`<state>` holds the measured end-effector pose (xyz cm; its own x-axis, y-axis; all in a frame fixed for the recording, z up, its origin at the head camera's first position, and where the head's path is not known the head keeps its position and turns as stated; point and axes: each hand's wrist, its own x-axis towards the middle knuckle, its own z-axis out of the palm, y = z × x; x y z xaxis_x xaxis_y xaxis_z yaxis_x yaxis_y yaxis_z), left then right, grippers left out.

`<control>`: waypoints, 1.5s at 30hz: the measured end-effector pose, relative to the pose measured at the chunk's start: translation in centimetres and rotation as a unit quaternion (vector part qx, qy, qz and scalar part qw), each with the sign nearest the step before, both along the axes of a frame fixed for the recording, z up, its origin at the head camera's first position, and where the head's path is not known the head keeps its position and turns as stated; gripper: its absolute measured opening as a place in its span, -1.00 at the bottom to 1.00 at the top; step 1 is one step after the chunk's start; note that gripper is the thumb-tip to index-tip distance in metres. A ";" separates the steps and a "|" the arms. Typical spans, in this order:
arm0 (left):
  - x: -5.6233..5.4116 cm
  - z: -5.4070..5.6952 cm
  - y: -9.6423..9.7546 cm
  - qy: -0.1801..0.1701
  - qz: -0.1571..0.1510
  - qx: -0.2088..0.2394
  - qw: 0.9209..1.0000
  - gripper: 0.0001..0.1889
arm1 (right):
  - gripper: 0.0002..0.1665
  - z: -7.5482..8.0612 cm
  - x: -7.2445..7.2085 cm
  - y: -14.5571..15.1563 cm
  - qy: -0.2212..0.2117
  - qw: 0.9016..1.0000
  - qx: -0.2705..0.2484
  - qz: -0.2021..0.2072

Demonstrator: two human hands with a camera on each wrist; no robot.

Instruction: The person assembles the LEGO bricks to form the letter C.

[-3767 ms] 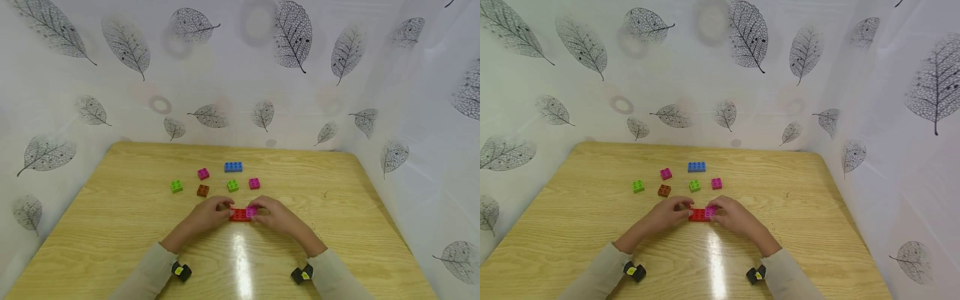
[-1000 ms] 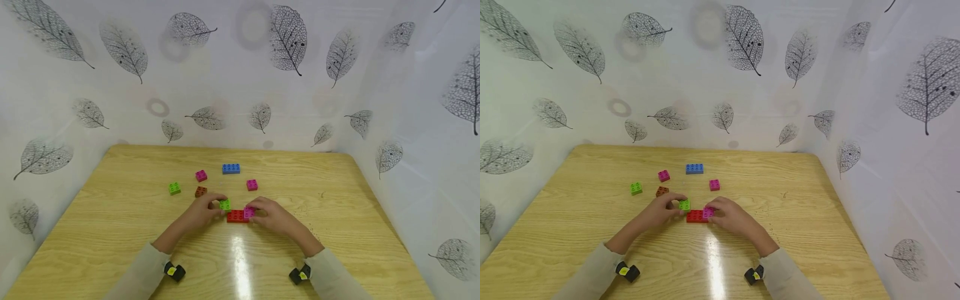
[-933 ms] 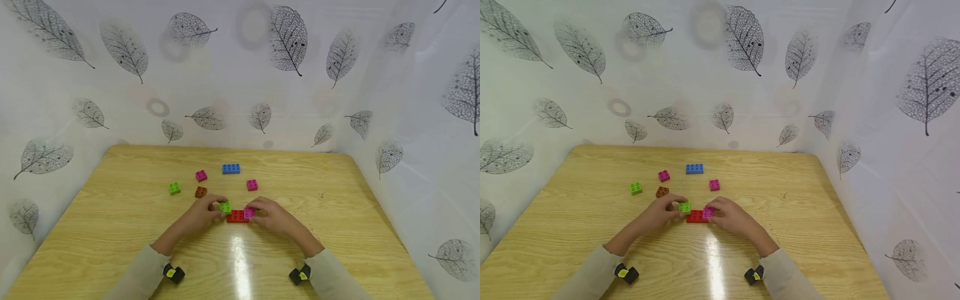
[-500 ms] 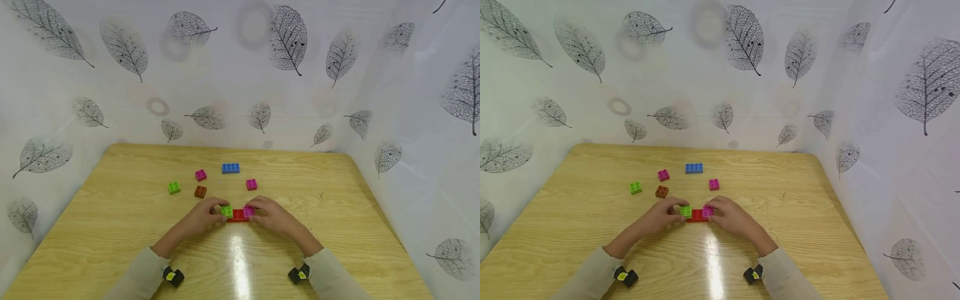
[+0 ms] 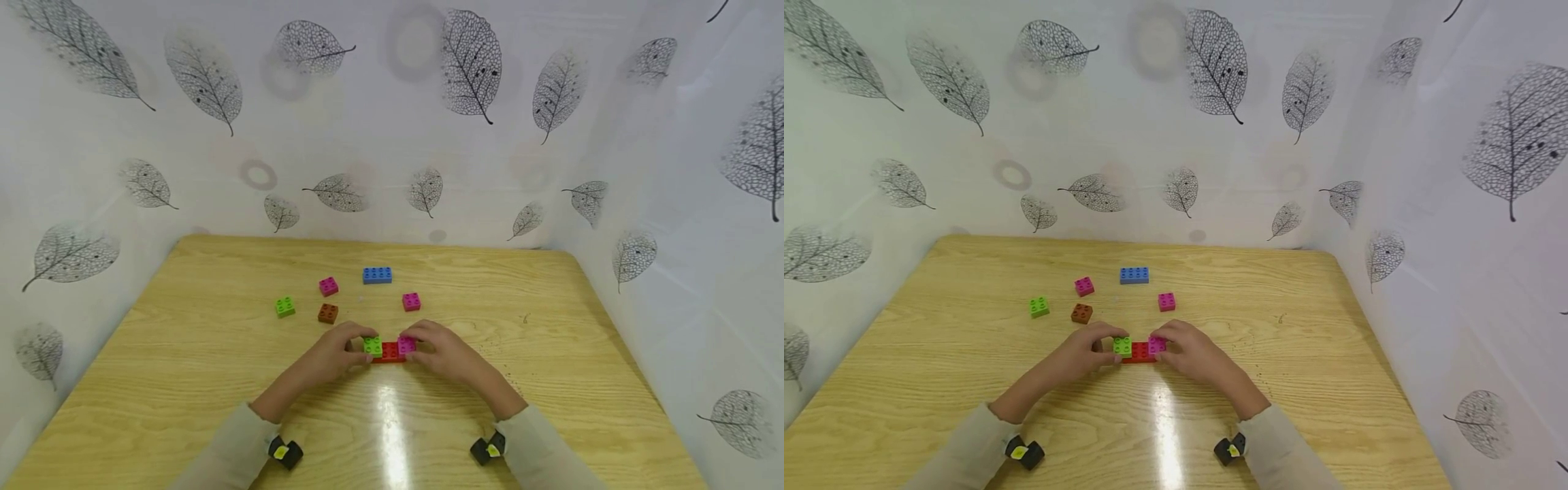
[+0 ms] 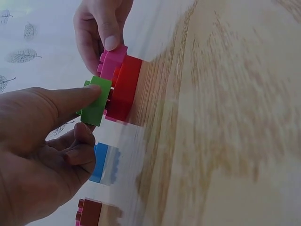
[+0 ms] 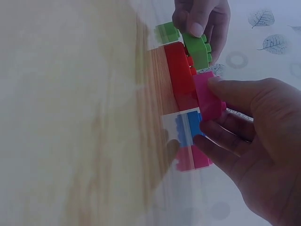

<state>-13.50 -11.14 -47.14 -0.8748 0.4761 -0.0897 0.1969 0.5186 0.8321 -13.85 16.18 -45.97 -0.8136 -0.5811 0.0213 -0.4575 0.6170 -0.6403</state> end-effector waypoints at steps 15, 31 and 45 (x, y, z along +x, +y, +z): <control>0.2 0.1 0.1 0.022 -0.003 -0.018 1.000 -0.58 | -0.61 -0.3 -0.2 -0.1 0.004 1.000 -0.002 0.000; 0.2 0.4 0.2 0.033 0.000 -0.023 0.999 -0.58 | -0.60 -0.4 -0.2 0.2 0.039 0.999 0.005 0.018; 0.3 0.3 0.1 0.058 0.002 -0.043 0.997 -0.58 | -0.60 -0.3 -0.1 0.1 0.030 0.999 0.003 0.014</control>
<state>-13.23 -11.02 -46.87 -0.8831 0.4683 -0.0279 0.2877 0.5875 0.7564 -13.91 16.32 -46.30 -0.7949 -0.6032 0.0652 -0.5113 0.6082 -0.6072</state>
